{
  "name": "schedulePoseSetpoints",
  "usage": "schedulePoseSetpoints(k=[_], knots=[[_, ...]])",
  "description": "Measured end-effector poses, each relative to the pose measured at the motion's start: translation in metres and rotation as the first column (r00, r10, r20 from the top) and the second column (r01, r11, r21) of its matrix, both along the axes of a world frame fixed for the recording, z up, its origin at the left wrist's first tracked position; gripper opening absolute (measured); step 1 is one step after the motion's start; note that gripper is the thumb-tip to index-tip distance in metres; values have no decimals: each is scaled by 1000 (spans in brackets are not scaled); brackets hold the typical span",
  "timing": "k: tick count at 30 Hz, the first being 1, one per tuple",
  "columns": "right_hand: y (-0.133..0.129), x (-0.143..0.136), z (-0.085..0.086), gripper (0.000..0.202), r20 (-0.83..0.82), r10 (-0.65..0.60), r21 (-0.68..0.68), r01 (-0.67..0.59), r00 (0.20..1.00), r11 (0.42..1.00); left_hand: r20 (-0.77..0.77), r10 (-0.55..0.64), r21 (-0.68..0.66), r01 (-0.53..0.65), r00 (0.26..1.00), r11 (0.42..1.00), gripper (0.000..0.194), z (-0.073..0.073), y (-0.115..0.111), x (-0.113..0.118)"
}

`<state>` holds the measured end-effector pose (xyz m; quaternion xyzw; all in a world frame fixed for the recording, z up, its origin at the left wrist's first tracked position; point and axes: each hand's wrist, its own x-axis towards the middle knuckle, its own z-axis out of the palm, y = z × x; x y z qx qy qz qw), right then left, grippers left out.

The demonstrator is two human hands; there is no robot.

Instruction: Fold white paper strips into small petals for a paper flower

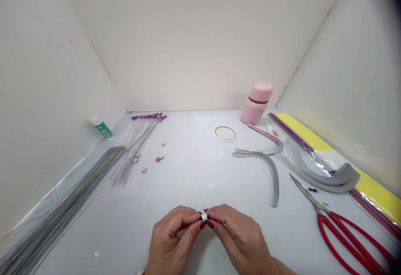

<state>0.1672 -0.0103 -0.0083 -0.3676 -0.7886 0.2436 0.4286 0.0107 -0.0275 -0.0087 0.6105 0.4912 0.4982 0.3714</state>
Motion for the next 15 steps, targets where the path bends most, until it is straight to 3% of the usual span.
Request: schedulePoseSetpoints(k=[15], knots=[[-2,1,2,20,62,-1,78,-4,998,997,81,-17,-13,18,997,1000,12,-2,-3,5]])
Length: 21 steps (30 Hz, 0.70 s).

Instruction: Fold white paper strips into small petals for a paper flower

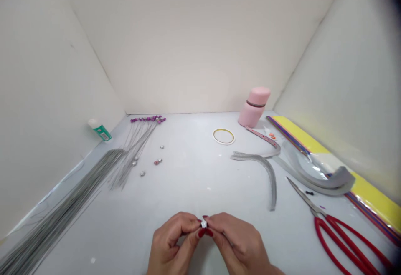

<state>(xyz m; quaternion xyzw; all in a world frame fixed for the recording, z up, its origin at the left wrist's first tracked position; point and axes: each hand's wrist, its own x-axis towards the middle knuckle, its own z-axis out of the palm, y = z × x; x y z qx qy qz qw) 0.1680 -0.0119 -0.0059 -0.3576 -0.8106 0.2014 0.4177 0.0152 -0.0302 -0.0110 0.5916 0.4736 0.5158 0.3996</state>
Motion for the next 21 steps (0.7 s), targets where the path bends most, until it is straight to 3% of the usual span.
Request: schedulePoseSetpoints(k=[8,15,21], knots=[[-2,0,-6,18,48,-50,63,46,998,997,60,31,-3,-31,998,1000,9,-1,-2,5],[-1,-4,-2,15,-79,-5,-224,-13,997,974,253,93,-183,-46,963,982,4,-3,-1,7],[-1,-8,-2,23,-42,-7,-138,2,999,990,385,151,-365,0,911,931,10,0,-4,12]])
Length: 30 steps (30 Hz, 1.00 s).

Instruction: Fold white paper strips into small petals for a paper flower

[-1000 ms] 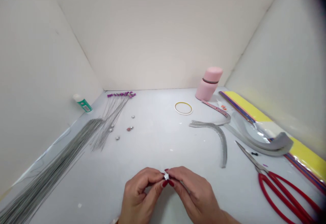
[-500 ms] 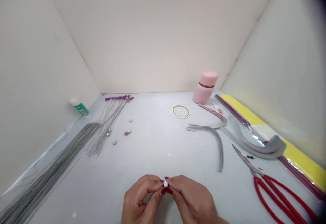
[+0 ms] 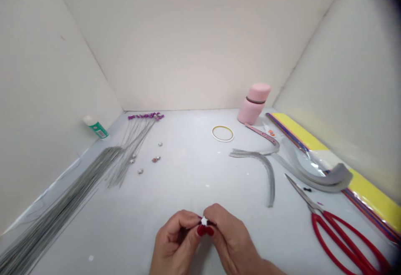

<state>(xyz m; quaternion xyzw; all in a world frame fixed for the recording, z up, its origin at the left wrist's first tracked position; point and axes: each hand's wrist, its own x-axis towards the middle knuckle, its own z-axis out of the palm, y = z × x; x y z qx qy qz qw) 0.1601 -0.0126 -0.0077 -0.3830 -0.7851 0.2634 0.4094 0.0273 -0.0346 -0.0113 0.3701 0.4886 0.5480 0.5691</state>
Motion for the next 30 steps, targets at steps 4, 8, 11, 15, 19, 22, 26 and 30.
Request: schedulePoseSetpoints(k=[4,8,11,15,19,22,26,30], knots=[[2,0,1,20,-18,2,45,-1,1000,999,51,4,-22,-3,999,1000,11,2,1,1],[1,0,-8,17,-71,33,51,-29,997,998,49,19,19,-20,999,1000,10,3,1,1],[0,0,-19,15,-121,25,81,-15,992,997,26,14,71,-15,1000,997,8,3,-1,0],[-1,0,-19,18,-127,25,53,-19,992,998,-35,-10,128,14,999,992,8,1,-2,-2],[0,3,-6,18,-99,46,-93,-56,994,994,-103,-61,104,72,993,992,8,1,3,-3],[0,5,-2,18,-128,18,-267,-52,992,962,-109,-84,51,90,991,995,7,1,7,-5],[1,6,-3,22,-192,35,-251,-83,981,964,-95,-121,33,125,988,992,5,3,9,-7],[0,7,-4,18,-210,-12,-236,-39,978,971,-118,-155,52,162,981,985,6,4,8,-6]])
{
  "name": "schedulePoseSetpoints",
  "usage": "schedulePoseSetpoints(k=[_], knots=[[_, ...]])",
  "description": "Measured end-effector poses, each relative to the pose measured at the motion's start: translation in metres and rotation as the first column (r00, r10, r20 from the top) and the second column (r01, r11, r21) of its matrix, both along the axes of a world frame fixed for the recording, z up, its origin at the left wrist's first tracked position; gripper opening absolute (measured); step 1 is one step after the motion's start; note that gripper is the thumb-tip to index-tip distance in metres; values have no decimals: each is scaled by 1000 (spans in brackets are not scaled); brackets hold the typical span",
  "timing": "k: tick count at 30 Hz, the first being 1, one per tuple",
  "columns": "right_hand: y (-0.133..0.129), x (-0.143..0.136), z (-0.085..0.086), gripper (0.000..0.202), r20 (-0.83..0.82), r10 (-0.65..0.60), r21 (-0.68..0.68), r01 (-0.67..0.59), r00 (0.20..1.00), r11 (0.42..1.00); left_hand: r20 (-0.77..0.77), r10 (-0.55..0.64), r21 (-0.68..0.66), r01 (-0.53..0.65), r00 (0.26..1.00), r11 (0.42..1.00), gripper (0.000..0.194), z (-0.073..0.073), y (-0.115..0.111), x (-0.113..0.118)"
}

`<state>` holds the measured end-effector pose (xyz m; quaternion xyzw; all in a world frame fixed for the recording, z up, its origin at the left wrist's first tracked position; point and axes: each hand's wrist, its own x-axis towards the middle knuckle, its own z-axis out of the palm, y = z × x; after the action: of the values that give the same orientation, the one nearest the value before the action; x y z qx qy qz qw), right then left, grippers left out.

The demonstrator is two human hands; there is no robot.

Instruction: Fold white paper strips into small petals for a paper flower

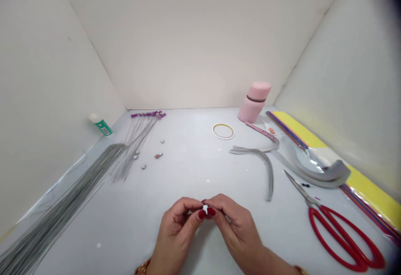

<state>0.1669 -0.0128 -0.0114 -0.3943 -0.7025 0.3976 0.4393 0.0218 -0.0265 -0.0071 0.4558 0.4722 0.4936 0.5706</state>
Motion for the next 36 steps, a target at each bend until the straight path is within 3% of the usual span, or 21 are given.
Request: schedulePoseSetpoints(k=[5,10,16,21,26,28,31,34,36], knots=[[-3,0,1,17,13,-19,32,19,1000,999,-66,70,109,-62,995,992,12,-2,-3,0],[-1,-2,0,16,20,-11,37,11,1000,999,-288,62,241,9,956,971,9,-4,-2,-5],[1,-3,-3,15,167,-29,84,15,986,996,-413,121,449,86,903,889,18,0,5,-8],[3,-5,-3,15,297,-35,189,-22,954,982,-443,101,475,138,891,869,23,4,4,-10],[2,-6,-4,20,286,-40,254,-36,957,967,-434,83,453,138,897,881,22,6,3,-11],[1,-7,-3,20,245,-9,164,-32,970,986,-416,60,420,133,908,898,18,5,5,-10],[0,-8,-1,25,68,54,-190,-40,996,981,-338,-55,228,138,940,964,15,3,7,-7],[0,-10,0,31,-207,16,-550,-130,978,825,-227,-77,65,94,971,993,17,1,7,-6],[-1,-12,0,32,-322,-37,-653,-194,946,732,-217,-36,94,58,975,994,18,1,6,-6]])
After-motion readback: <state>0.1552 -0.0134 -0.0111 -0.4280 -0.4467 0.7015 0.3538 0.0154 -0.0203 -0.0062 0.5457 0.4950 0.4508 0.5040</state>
